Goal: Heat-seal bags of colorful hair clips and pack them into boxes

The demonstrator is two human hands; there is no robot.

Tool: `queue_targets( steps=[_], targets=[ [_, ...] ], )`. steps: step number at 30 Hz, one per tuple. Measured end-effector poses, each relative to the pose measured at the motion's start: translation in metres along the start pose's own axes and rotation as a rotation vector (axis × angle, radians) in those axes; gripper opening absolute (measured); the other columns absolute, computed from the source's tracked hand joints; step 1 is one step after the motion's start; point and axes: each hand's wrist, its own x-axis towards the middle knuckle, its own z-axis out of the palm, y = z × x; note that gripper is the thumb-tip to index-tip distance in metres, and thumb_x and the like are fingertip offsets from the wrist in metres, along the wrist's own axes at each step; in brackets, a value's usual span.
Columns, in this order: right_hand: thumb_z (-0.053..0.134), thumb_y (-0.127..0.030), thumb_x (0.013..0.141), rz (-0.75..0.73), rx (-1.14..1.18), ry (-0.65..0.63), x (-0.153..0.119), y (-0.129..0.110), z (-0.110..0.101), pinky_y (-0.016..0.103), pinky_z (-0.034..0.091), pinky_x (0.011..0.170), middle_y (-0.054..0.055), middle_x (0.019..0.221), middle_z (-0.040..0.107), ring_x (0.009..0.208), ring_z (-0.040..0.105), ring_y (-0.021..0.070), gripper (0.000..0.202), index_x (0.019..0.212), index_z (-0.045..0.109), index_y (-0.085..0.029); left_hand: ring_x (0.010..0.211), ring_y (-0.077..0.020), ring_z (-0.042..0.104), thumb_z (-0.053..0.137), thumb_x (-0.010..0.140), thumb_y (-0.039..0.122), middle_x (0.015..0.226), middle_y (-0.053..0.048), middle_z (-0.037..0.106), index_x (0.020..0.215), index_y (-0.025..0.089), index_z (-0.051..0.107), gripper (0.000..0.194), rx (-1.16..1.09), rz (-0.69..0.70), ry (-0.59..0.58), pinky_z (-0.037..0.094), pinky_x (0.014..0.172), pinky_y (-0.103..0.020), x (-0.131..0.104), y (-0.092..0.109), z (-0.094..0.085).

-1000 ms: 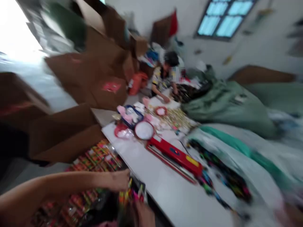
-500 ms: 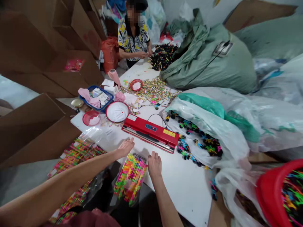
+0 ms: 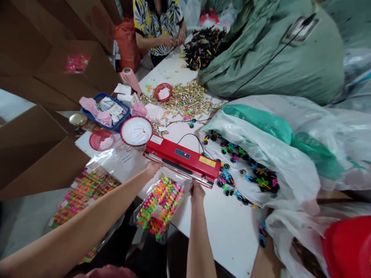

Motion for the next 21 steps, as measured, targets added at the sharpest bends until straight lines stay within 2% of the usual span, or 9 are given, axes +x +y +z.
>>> queue_targets(
  steps=[4, 7, 9, 11, 13, 15, 18, 21],
  targets=[
    [0.068, -0.044, 0.064, -0.083, 0.098, 0.100, -0.006, 0.003, 0.014, 0.026, 0.052, 0.058, 0.001, 0.068, 0.062, 0.066, 0.061, 0.0150, 0.035, 0.081, 0.055, -0.016, 0.056, -0.0102, 0.050, 0.055, 0.074, 0.018, 0.069, -0.006, 0.060, 0.083, 0.008, 0.061, 0.015, -0.189, 0.023, 0.037, 0.030, 0.048, -0.021, -0.007, 0.003, 0.002],
    [0.064, -0.044, 0.065, -0.120, 0.135, 0.147, -0.028, 0.007, 0.009, 0.030, 0.054, 0.071, 0.006, 0.087, 0.065, 0.082, 0.064, 0.0181, 0.045, 0.098, 0.054, -0.014, 0.059, -0.0092, 0.055, 0.055, 0.073, 0.019, 0.078, -0.006, 0.063, 0.100, 0.009, 0.059, 0.029, -0.323, 0.061, 0.060, 0.033, 0.050, -0.019, -0.021, -0.003, -0.006],
    [0.061, -0.045, 0.069, -0.243, 0.025, 0.140, -0.046, 0.004, 0.007, 0.035, 0.053, 0.078, 0.010, 0.097, 0.064, 0.088, 0.063, 0.0205, 0.048, 0.105, 0.055, -0.013, 0.062, -0.0112, 0.057, 0.055, 0.073, 0.022, 0.078, -0.006, 0.064, 0.102, 0.009, 0.059, 0.032, -0.337, 0.109, 0.113, 0.037, 0.053, -0.020, -0.032, -0.005, -0.013],
    [0.053, -0.043, 0.078, -0.538, -0.269, 0.031, -0.060, -0.004, 0.012, 0.041, 0.049, 0.087, 0.013, 0.107, 0.063, 0.098, 0.060, 0.0230, 0.045, 0.111, 0.057, -0.013, 0.068, -0.0139, 0.060, 0.056, 0.074, 0.025, 0.078, -0.006, 0.064, 0.099, 0.011, 0.061, 0.029, -0.164, 0.256, 0.183, 0.043, 0.060, -0.023, -0.038, -0.001, -0.019],
    [0.044, -0.036, 0.086, -0.891, -0.661, -0.164, -0.066, -0.015, 0.026, 0.044, 0.043, 0.096, 0.015, 0.117, 0.060, 0.110, 0.054, 0.0247, 0.042, 0.118, 0.056, -0.012, 0.082, -0.0176, 0.062, 0.058, 0.076, 0.030, 0.088, -0.007, 0.065, 0.097, 0.015, 0.064, 0.027, 0.208, 0.425, 0.243, 0.046, 0.072, -0.027, -0.039, 0.012, -0.022],
    [0.037, -0.028, 0.091, -1.105, -0.992, -0.302, -0.065, -0.022, 0.044, 0.044, 0.038, 0.100, 0.018, 0.122, 0.057, 0.116, 0.050, 0.0257, 0.042, 0.125, 0.052, -0.008, 0.096, -0.0226, 0.060, 0.062, 0.074, 0.038, 0.102, -0.011, 0.063, 0.096, 0.016, 0.066, 0.031, 0.604, 0.470, 0.266, 0.045, 0.082, -0.030, -0.034, 0.031, -0.021],
    [0.034, -0.022, 0.093, -1.208, -1.333, -0.330, -0.061, -0.019, 0.061, 0.043, 0.035, 0.102, 0.021, 0.127, 0.053, 0.119, 0.049, 0.0272, 0.042, 0.127, 0.050, -0.003, 0.103, -0.0275, 0.058, 0.064, 0.072, 0.046, 0.111, -0.015, 0.061, 0.096, 0.014, 0.068, 0.040, 0.949, 0.375, 0.194, 0.046, 0.085, -0.033, -0.022, 0.054, -0.012],
    [0.033, -0.021, 0.094, -1.243, -1.488, -0.327, -0.062, -0.011, 0.061, 0.042, 0.034, 0.103, 0.023, 0.133, 0.047, 0.124, 0.044, 0.0285, 0.044, 0.130, 0.047, -0.001, 0.100, -0.0271, 0.061, 0.063, 0.074, 0.035, 0.106, -0.016, 0.065, 0.099, 0.013, 0.068, 0.034, 1.045, 0.324, 0.126, 0.049, 0.081, -0.032, -0.012, 0.064, -0.001]
  ],
)
